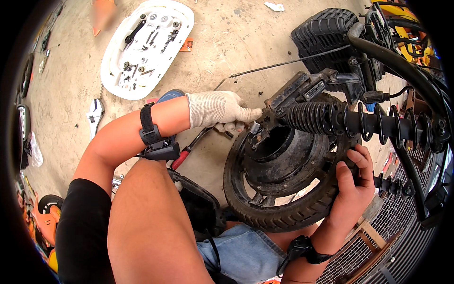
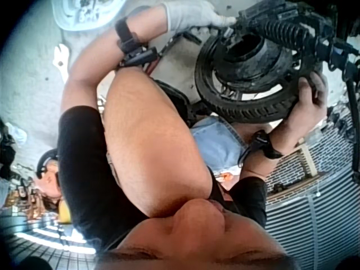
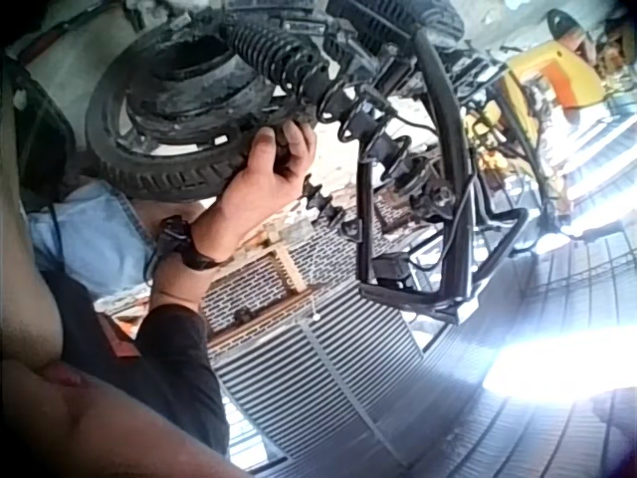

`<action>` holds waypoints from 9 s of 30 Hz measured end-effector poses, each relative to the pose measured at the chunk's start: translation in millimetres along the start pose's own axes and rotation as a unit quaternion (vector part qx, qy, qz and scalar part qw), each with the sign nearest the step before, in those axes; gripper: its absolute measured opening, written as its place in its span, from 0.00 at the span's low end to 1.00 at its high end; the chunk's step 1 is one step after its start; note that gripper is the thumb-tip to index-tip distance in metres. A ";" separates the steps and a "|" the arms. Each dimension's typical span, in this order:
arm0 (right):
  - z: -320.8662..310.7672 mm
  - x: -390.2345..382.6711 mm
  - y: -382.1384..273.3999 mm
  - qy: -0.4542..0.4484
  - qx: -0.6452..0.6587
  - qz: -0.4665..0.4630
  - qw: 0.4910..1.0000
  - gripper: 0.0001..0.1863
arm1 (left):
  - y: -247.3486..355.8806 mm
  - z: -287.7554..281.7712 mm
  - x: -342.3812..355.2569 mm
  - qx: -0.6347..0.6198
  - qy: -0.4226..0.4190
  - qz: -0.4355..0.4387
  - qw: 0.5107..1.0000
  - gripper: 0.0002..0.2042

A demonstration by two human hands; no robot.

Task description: The person is sitting on the floor in a workshop, using a ratchet to loosen a bolt on the rear wheel of a small vehicle. They then use their hands to remove a metal bracket from the wheel hub area.

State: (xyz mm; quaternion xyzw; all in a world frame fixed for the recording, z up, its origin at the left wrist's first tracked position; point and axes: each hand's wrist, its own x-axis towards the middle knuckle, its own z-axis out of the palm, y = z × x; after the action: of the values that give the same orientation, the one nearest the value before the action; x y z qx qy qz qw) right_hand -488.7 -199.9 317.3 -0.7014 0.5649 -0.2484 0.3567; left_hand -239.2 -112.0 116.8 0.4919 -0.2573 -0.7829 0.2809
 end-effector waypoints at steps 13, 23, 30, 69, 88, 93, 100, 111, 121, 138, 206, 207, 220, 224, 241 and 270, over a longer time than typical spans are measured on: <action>2.2 0.3 0.7 -0.003 0.007 -0.001 1.000 0.13 | 3.1 -2.7 1.3 0.001 0.002 0.039 0.999 0.27; -2.3 0.2 1.2 -0.006 -0.010 -0.005 1.000 0.13 | 24.1 -3.6 -28.0 0.104 0.031 0.069 0.992 0.25; 1.9 -0.2 -0.2 -0.003 0.015 -0.004 1.000 0.13 | 17.2 -1.2 -15.1 0.208 0.061 0.112 0.970 0.26; -2.2 0.6 -2.9 0.000 -0.034 -0.005 0.999 0.12 | 25.7 2.4 -24.7 0.150 0.041 0.049 0.987 0.32; -0.8 0.3 -4.2 -0.004 -0.031 -0.001 1.000 0.12 | 25.7 7.5 -14.8 -0.030 -0.051 -0.059 0.997 0.22; 1.1 -0.6 -8.0 -0.010 -0.035 -0.001 0.999 0.12 | 19.7 6.3 -12.2 -0.063 -0.057 -0.058 0.995 0.20; -2.1 -1.0 -5.4 -0.007 -0.022 0.013 1.000 0.12 | 42.3 11.7 -38.7 0.046 -0.016 -0.058 0.997 0.22; -2.2 0.8 -3.3 -0.005 -0.036 -0.003 0.999 0.13 | 25.3 15.3 -19.1 -0.046 -0.043 -0.044 0.997 0.21; -2.0 1.0 -2.1 -0.007 -0.018 -0.001 1.000 0.12 | 20.0 17.2 -16.3 0.003 -0.022 -0.022 1.000 0.24; -3.0 1.0 -0.7 -0.003 -0.021 0.003 1.000 0.12 | 18.7 -8.8 -24.5 0.293 0.024 0.158 0.943 0.31; 0.0 0.2 -4.2 -0.007 -0.022 -0.002 1.000 0.12 | 0.5 -10.9 -13.3 -0.314 -0.024 0.028 0.949 0.24; -0.1 0.2 -4.8 -0.009 -0.024 0.000 1.000 0.12 | -1.8 -13.1 -11.7 -0.322 -0.033 0.028 0.946 0.23; -1.3 0.3 -2.4 -0.004 -0.022 -0.003 1.000 0.12 | -20.7 -25.8 9.6 -0.299 -0.060 0.100 0.947 0.16; 0.1 0.3 -3.7 -0.006 -0.013 0.003 1.000 0.12 | -31.0 -19.3 23.4 -0.350 -0.039 0.142 0.925 0.15; 0.1 -1.0 -4.3 -0.006 -0.017 0.001 1.000 0.13 | -9.2 -10.9 -6.8 -0.192 0.093 0.100 0.972 0.20; 1.1 -0.3 -5.6 -0.009 -0.021 -0.002 1.000 0.12 | -4.3 -7.3 6.6 -0.036 0.050 0.284 0.957 0.26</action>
State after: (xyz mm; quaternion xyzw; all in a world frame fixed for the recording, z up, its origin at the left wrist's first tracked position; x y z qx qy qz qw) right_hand -484.6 -198.8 321.0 -0.7123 0.5654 -0.2310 0.3459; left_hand -235.6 -114.4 107.0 0.4265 -0.3433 -0.6541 0.5219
